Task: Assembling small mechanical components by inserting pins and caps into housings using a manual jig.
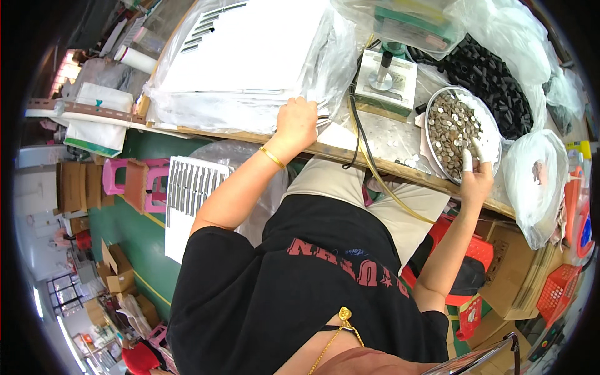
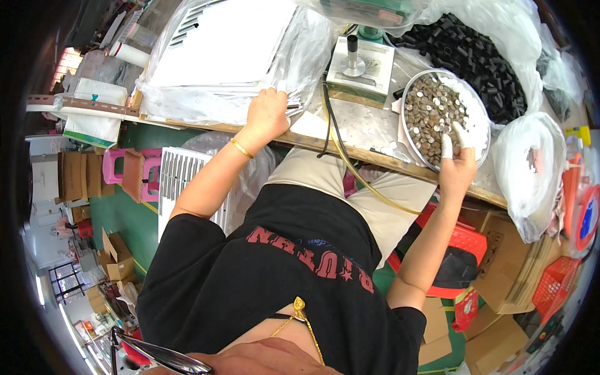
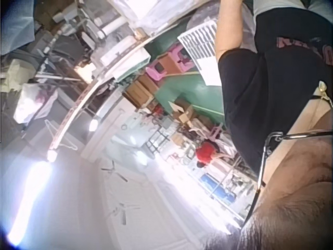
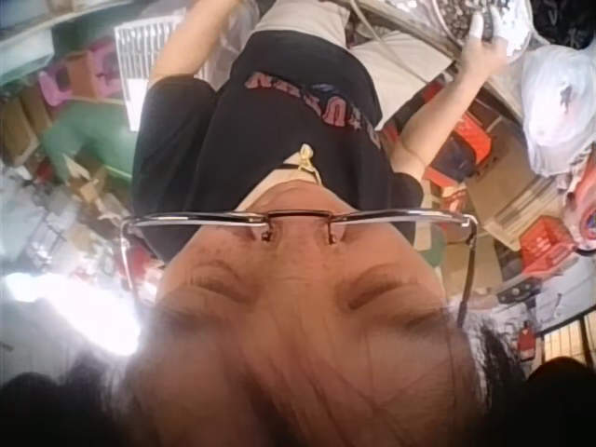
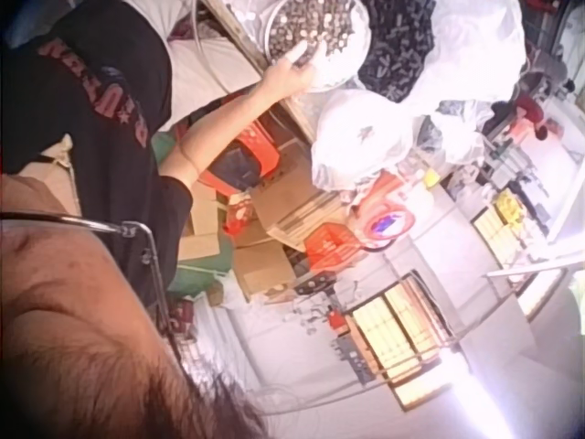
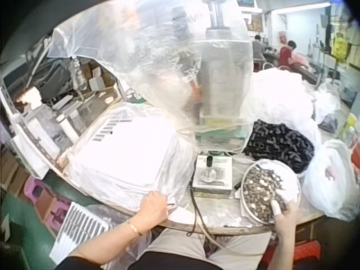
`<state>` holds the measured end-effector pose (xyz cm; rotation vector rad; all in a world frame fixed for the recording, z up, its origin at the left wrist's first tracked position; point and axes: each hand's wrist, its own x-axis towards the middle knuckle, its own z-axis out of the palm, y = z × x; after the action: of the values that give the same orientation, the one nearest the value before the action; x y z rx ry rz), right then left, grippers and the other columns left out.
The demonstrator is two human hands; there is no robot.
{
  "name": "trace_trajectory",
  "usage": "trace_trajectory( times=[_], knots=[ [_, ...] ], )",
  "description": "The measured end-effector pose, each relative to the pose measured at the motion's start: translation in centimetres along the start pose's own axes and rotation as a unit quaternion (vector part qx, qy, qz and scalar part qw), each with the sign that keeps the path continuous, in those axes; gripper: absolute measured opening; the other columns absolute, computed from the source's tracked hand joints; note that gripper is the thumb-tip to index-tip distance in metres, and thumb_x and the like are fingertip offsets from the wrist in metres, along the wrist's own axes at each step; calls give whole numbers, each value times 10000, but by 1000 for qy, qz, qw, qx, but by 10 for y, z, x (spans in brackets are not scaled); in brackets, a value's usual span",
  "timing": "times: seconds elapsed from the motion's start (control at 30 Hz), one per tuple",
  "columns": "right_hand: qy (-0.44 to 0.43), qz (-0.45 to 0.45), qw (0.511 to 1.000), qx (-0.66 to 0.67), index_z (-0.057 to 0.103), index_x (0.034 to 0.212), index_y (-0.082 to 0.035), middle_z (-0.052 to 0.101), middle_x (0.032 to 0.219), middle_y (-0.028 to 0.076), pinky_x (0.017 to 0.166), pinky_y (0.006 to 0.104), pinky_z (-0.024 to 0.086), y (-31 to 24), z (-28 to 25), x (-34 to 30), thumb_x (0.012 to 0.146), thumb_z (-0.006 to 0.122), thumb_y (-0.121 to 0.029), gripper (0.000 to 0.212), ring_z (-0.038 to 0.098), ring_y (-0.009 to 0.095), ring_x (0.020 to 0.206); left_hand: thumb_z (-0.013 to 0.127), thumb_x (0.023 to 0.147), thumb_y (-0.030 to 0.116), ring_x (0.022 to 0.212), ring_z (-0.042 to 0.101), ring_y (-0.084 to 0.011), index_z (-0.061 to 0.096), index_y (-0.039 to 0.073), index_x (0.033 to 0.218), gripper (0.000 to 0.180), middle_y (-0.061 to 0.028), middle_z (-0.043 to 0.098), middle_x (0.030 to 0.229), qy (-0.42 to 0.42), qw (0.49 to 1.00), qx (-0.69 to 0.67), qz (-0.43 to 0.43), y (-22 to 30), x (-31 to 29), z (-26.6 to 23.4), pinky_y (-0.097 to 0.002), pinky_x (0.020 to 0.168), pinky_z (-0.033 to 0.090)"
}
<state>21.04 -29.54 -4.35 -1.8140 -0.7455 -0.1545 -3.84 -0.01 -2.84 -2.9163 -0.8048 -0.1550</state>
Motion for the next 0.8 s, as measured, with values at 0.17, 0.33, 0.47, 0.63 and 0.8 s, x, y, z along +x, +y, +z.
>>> trace_trajectory(
  times=[0.17,0.33,0.47,0.63,0.8],
  knots=[
    [-38,30,997,-61,649,1150,-117,531,752,9,574,222,404,-39,19,-10,790,702,-49,371,441,88,604,616,613,47,765,617,-334,602,-3,835,228,-209,620,918,-34,987,-140,-68,-10,4,-32,-443,686,498],
    [-90,5,996,5,634,1164,-68,581,868,-27,586,174,399,-51,46,-16,819,662,-1,353,445,37,643,690,701,108,698,646,-158,649,3,970,292,-91,676,821,-54,849,-509,-128,-43,17,-69,-288,636,522],
    [-160,-22,987,22,644,1133,-109,620,878,66,593,282,447,-82,81,-19,794,683,-67,344,520,148,628,674,707,60,768,671,-259,619,-21,952,264,-159,670,855,-74,477,-852,-203,-38,25,-64,-375,720,563],
    [-200,-68,977,30,644,1128,-118,561,780,89,549,331,424,-119,109,-28,779,694,-107,353,493,209,573,651,783,146,848,650,-326,584,-39,992,287,-209,639,929,-59,138,-971,-185,-17,37,-54,-399,786,565],
    [-214,-52,975,23,646,1125,-127,521,715,84,531,325,415,-120,109,-38,780,696,-108,349,482,187,533,607,834,130,929,606,-345,572,-68,940,227,-212,601,956,56,-50,-971,-229,-21,48,-59,-444,821,557]
  ],
)
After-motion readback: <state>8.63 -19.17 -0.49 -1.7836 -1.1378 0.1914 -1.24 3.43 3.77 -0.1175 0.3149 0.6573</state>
